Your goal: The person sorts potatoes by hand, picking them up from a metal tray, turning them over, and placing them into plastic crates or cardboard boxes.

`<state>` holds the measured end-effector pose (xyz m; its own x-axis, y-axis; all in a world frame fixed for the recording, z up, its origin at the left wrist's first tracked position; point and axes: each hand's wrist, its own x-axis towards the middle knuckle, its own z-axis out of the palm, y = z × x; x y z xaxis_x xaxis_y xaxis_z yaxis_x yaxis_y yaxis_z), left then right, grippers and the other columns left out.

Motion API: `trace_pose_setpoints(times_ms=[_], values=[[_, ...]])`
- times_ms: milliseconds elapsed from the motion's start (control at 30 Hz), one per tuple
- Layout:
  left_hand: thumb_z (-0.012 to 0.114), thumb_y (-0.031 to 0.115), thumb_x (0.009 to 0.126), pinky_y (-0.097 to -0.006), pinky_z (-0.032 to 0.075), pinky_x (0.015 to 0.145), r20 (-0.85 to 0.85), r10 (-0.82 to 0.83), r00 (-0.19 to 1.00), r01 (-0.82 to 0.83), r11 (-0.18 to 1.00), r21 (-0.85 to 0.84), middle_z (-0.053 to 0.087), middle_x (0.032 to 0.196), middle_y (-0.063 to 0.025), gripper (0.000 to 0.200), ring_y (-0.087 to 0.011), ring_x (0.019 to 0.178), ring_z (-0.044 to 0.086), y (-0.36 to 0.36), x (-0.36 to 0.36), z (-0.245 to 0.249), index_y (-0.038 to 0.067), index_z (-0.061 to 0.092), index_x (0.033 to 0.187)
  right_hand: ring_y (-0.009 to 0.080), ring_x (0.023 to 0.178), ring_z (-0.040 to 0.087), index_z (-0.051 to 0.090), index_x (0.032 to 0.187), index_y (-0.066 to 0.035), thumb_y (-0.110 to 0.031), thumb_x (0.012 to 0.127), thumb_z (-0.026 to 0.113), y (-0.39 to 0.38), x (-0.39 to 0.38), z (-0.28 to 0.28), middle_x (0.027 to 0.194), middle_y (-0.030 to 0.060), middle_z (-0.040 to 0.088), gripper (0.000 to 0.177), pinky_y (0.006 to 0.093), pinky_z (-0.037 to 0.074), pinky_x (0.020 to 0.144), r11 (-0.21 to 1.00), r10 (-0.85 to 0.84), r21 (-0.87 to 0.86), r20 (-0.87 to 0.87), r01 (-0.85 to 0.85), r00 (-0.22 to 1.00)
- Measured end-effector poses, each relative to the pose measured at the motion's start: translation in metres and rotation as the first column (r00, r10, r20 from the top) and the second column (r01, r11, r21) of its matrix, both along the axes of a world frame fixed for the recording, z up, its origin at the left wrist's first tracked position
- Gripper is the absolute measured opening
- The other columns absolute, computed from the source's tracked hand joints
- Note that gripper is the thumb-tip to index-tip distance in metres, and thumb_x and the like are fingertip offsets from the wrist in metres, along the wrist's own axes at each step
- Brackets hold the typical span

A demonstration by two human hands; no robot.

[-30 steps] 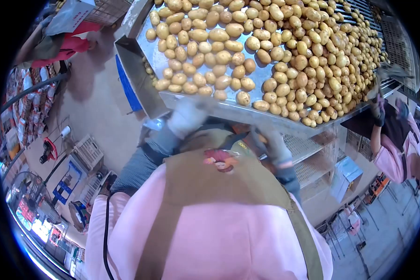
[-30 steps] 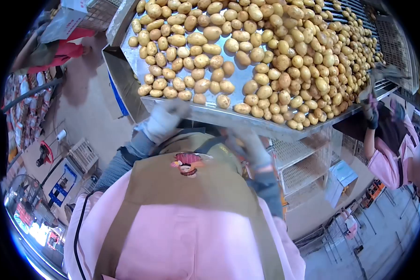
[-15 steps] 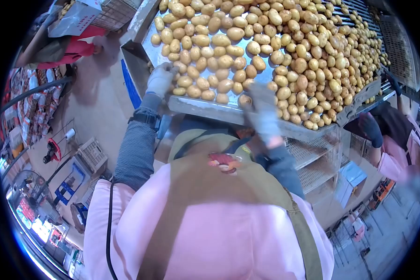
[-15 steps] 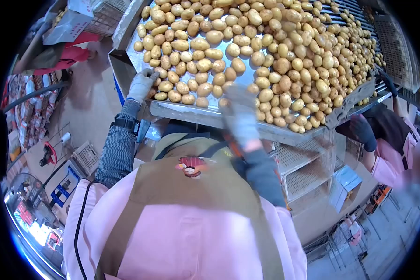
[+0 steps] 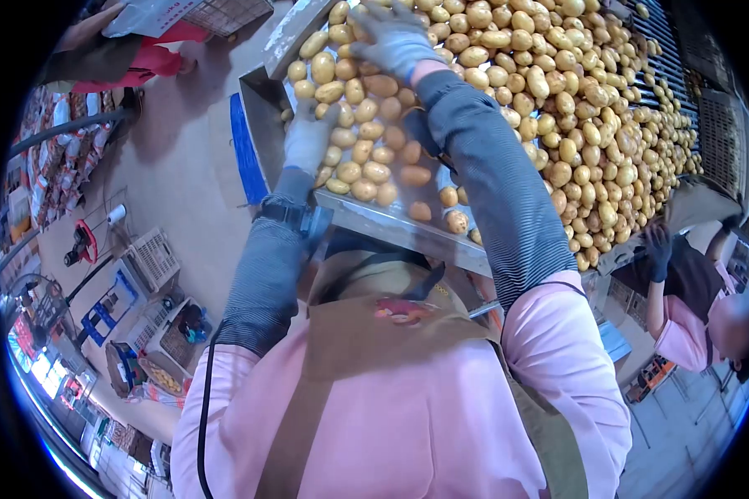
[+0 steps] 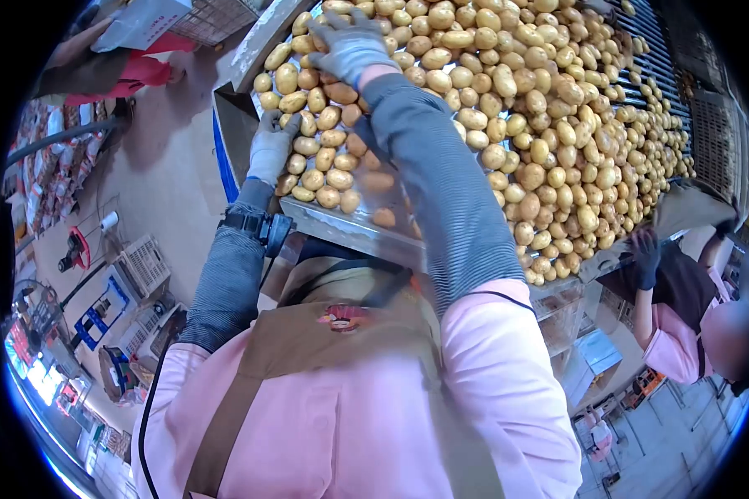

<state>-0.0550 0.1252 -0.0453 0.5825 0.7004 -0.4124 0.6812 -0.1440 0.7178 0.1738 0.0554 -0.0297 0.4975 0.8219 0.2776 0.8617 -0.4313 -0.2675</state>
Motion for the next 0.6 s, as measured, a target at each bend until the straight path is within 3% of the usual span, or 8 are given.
trace_pose_setpoints(times_ms=[33, 100, 133, 267, 367, 433, 500, 600], values=[[0.068, 0.038, 0.091, -0.0407, 0.052, 0.088, -0.011, 0.000, 1.000, 0.000, 1.000, -0.023, 0.067, 0.111, -0.0210, 0.047, -0.0320, 0.101, 0.066, 0.001, 0.002, 0.009, 0.007, 0.061, 0.126, 0.0332, 0.139, 0.039, 0.060, 0.139, -0.030, -0.051, 0.084, 0.066, -0.003, -0.025, 0.029, 0.147, 0.0029, 0.053, 0.059, 0.0479, 0.034, 0.114, 0.984, -0.010, -0.179, 0.011, 0.012, 1.000], [0.068, 0.032, 0.092, -0.0368, 0.052, 0.086, 0.170, 0.111, 0.979, -0.081, 0.981, -0.176, 0.067, 0.111, -0.0165, 0.042, -0.0252, 0.100, 0.064, 0.005, -0.012, -0.005, 0.007, 0.061, 0.126, 0.0312, 0.119, 0.054, 0.065, 0.126, -0.022, -0.036, 0.085, 0.071, -0.013, -0.043, 0.005, 0.124, 0.0070, 0.060, 0.044, 0.0448, 0.045, 0.100, 0.991, 0.132, 0.020, -0.096, -0.131, 0.987], [0.068, 0.028, 0.093, -0.0349, 0.052, 0.085, 0.262, 0.177, 0.949, -0.109, 0.961, -0.253, 0.066, 0.111, -0.0143, 0.040, -0.0218, 0.100, 0.063, 0.009, -0.017, -0.013, 0.007, 0.061, 0.127, 0.0304, 0.107, 0.058, 0.065, 0.118, -0.018, -0.024, 0.083, 0.074, -0.029, -0.064, 0.000, 0.112, 0.0083, 0.059, 0.037, 0.0441, 0.047, 0.093, 0.998, 0.059, 0.029, -0.219, -0.054, 0.974], [0.063, 0.019, 0.095, -0.0308, 0.051, 0.086, 0.281, 0.299, 0.912, -0.154, 0.885, -0.439, 0.064, 0.114, -0.0091, 0.033, -0.0166, 0.102, 0.059, 0.013, -0.044, -0.003, 0.008, 0.062, 0.126, 0.0361, 0.113, 0.056, 0.063, 0.119, -0.010, -0.011, 0.078, 0.069, -0.155, -0.123, 0.036, 0.115, 0.0107, 0.059, 0.042, 0.0489, 0.045, 0.096, 0.996, -0.039, 0.070, -0.200, 0.054, 0.979], [0.060, 0.012, 0.096, -0.0280, 0.049, 0.088, 0.226, 0.195, 0.954, -0.111, 0.935, -0.338, 0.063, 0.115, -0.0056, 0.031, -0.0131, 0.100, 0.057, 0.008, -0.048, -0.003, 0.005, 0.061, 0.127, 0.0361, 0.114, 0.055, 0.062, 0.126, -0.010, -0.012, 0.080, 0.067, -0.222, -0.176, 0.045, 0.119, 0.0127, 0.059, 0.046, 0.0515, 0.041, 0.101, 0.991, -0.121, 0.019, -0.299, 0.132, 0.947], [0.061, 0.014, 0.095, -0.0340, 0.051, 0.090, 0.211, 0.116, 0.971, -0.087, 0.986, -0.142, 0.065, 0.114, -0.0102, 0.027, -0.0187, 0.102, 0.061, 0.002, -0.047, -0.010, 0.005, 0.061, 0.120, 0.0352, 0.117, 0.054, 0.062, 0.126, -0.009, -0.013, 0.081, 0.067, -0.216, -0.195, 0.053, 0.121, 0.0130, 0.059, 0.046, 0.0508, 0.041, 0.102, 0.948, -0.037, -0.299, -0.454, -0.113, 0.890], [0.061, 0.012, 0.094, -0.0339, 0.050, 0.091, 0.204, 0.188, 0.961, -0.158, 0.975, -0.156, 0.065, 0.116, -0.0118, 0.027, -0.0198, 0.105, 0.061, -0.001, -0.038, -0.010, 0.004, 0.061, 0.119, 0.0325, 0.117, 0.055, 0.063, 0.121, -0.009, -0.014, 0.080, 0.067, -0.190, -0.213, 0.053, 0.119, 0.0111, 0.059, 0.041, 0.0497, 0.042, 0.102, 0.985, 0.155, -0.023, -0.281, -0.168, 0.947], [0.060, 0.006, 0.090, -0.0340, 0.049, 0.099, 0.247, 0.183, 0.952, -0.159, 0.981, -0.115, 0.062, 0.124, -0.0156, 0.040, -0.0227, 0.115, 0.060, 0.006, -0.032, -0.010, 0.000, 0.054, 0.130, 0.0307, 0.116, 0.055, 0.064, 0.118, -0.008, -0.014, 0.080, 0.067, -0.148, -0.171, 0.030, 0.120, 0.0084, 0.060, 0.039, 0.0505, 0.043, 0.101, 0.980, 0.176, -0.052, -0.244, -0.194, 0.954]])
